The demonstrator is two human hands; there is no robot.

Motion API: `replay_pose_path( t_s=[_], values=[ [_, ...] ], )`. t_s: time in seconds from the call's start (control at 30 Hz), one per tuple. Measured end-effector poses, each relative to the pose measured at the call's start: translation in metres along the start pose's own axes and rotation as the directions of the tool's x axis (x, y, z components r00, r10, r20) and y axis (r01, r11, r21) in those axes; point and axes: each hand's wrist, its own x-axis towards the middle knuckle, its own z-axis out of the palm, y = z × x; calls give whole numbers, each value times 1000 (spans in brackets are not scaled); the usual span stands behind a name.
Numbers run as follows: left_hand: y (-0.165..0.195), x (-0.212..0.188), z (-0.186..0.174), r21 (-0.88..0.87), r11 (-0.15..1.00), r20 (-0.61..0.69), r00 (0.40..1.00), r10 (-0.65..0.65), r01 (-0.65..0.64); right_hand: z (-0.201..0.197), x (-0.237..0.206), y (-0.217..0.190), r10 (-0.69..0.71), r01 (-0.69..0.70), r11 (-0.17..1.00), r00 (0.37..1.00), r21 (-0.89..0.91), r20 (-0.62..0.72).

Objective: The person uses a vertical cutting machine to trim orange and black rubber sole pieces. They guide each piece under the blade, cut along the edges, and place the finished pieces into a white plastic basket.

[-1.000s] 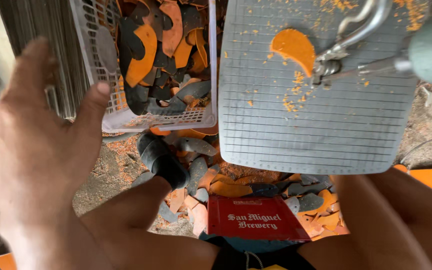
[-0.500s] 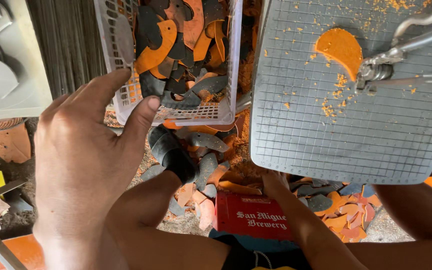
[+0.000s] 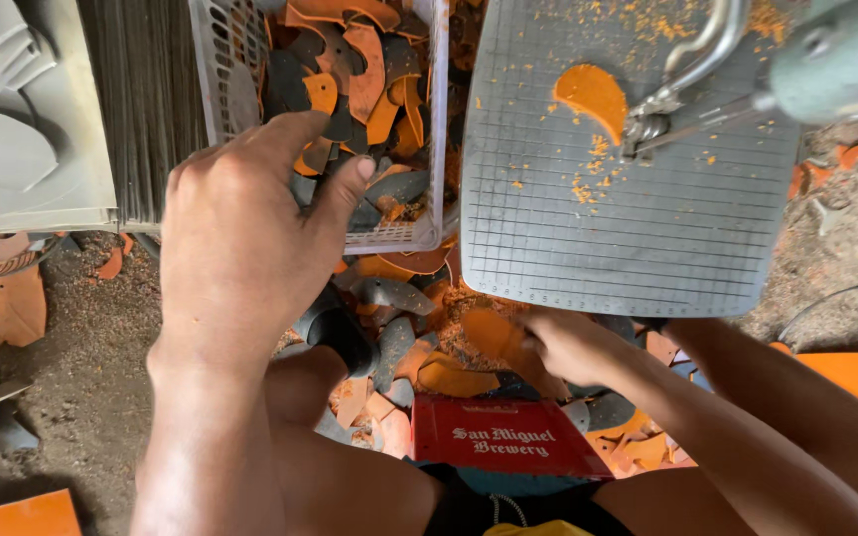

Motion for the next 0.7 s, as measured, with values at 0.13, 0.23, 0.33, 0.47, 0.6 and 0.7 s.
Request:
replay_pose_path(
  t_s=[0.13,0.23,0.33,0.47,0.6,0.7],
  values=[
    [8,-2,2,-42,999,-21,1000,-19,18,-33,-108,-26,-460,375,867,856,-327,-237],
    [18,-2,8,-73,996,-85,996,38,-44,-79,-186,-35,-607,432,788,664,-439,-436],
    [31,4,17,-97,977,-125,976,176,-188,-103,-190,-39,-619,217,755,547,-619,-563],
    [63,0,39,-163,931,-4,944,330,-326,-109,-137,-22,-668,218,713,499,-666,-552],
    [67,-3,49,-209,907,173,899,402,-365,-114,-128,6,-637,279,760,500,-588,-586],
    [65,3,59,-197,911,237,884,402,-361,-124,-130,23,-555,177,813,525,-554,-645]
  ],
)
